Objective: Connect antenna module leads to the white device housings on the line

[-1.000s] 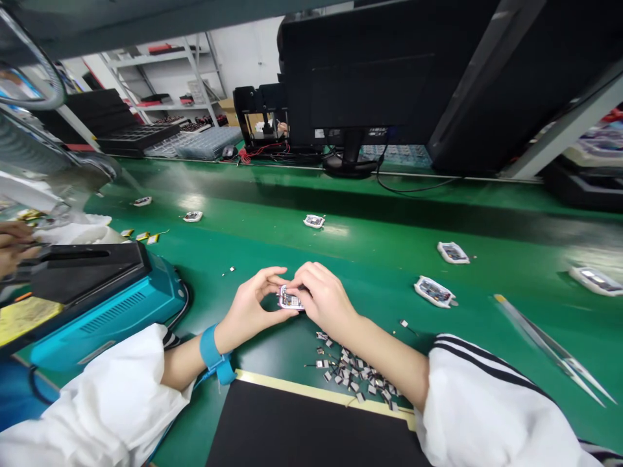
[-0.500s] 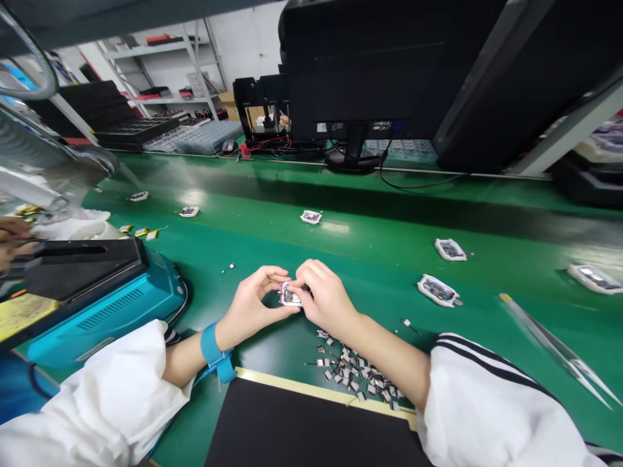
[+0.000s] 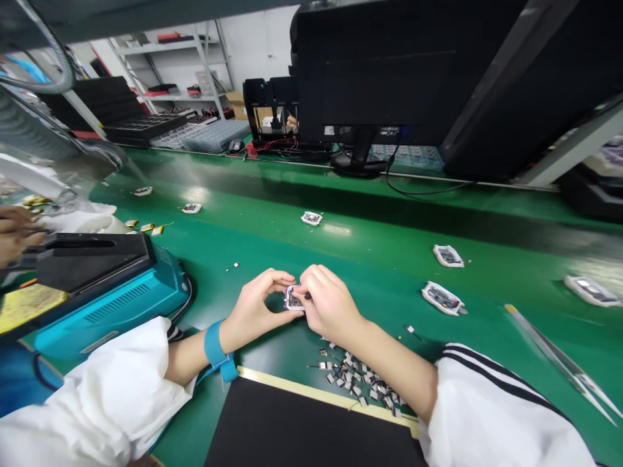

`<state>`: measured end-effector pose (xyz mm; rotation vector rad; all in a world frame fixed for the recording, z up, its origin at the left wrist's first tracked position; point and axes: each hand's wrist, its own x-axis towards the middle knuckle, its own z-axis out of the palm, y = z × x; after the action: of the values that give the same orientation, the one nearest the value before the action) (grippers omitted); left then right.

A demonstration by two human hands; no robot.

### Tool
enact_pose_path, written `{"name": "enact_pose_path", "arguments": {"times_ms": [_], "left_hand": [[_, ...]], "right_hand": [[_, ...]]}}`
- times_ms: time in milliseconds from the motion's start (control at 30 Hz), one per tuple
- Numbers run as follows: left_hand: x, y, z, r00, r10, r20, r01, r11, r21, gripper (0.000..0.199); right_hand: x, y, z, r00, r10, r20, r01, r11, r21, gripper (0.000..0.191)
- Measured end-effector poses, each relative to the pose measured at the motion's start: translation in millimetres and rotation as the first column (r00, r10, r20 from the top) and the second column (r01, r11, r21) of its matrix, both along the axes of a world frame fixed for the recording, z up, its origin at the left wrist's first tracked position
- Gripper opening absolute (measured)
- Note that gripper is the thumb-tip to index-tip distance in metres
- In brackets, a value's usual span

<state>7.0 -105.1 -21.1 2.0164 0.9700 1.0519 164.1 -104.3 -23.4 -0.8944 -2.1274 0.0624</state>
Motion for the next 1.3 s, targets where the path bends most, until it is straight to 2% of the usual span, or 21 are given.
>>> {"name": "enact_pose_path", "arguments": {"times_ms": [233, 433, 567, 733, 833, 933, 1000, 1100, 1167, 1300], "left_hand": [[-0.9, 0.4, -0.9, 0.999, -0.021, 0.028, 0.022, 0.999, -0.034, 0.039], [-0.7, 0.6, -2.9, 0.994, -0.032, 0.102, 0.040, 0.997, -0.070, 0.036], [-0.3, 1.4, -2.8, 0.984, 0.021, 0.175, 0.003, 0.991, -0.133, 0.037], [-0.1, 5.1, -3.9, 0.969, 0.052, 0.242, 0.006, 0.973, -0.232, 0.044], [-0.1, 6.8, -4.8, 0.963, 0.029, 0.269, 0.058, 0.949, -0.309, 0.051], [-0.2, 7.1, -6.9, 0.959, -0.012, 0.284, 0.109, 0.939, -0.326, 0.054], [-0.5, 7.1, -9.2, 0.965, -0.026, 0.260, 0.112, 0.940, -0.322, 0.054], [-1.0, 8.1, -12.3, 0.976, -0.052, 0.213, 0.120, 0.939, -0.321, 0.053], [-1.4, 9.5, -13.1, 0.976, -0.060, 0.207, 0.127, 0.936, -0.328, 0.054], [-1.9, 12.2, -12.2, 0.977, -0.047, 0.207, 0.119, 0.929, -0.350, 0.055]], "right_hand": [[0.1, 1.0, -2.0, 0.999, 0.015, -0.044, -0.015, 1.000, -0.007, 0.013], [-1.7, -0.4, 0.0, 0.986, -0.014, -0.164, -0.007, 0.992, -0.124, 0.016], [3.3, -1.9, 3.9, 1.000, -0.025, 0.008, 0.025, 0.998, -0.054, 0.006], [9.6, 0.0, 11.0, 0.979, -0.015, 0.205, 0.025, 0.998, -0.051, 0.018], [10.7, 1.8, 13.2, 0.978, 0.008, 0.211, 0.001, 0.999, -0.041, 0.020], [11.1, 2.8, 14.3, 0.988, 0.021, 0.154, -0.014, 0.999, -0.047, 0.018], [11.7, 3.7, 16.5, 0.979, 0.032, 0.201, -0.008, 0.993, -0.121, 0.019], [13.5, 7.0, 22.0, 0.946, 0.082, 0.313, 0.019, 0.952, -0.306, 0.019], [14.1, 10.0, 24.9, 0.940, 0.089, 0.330, 0.034, 0.936, -0.351, 0.018], [10.7, 14.4, 26.3, 0.934, 0.033, 0.356, 0.046, 0.977, -0.210, 0.015]]}}
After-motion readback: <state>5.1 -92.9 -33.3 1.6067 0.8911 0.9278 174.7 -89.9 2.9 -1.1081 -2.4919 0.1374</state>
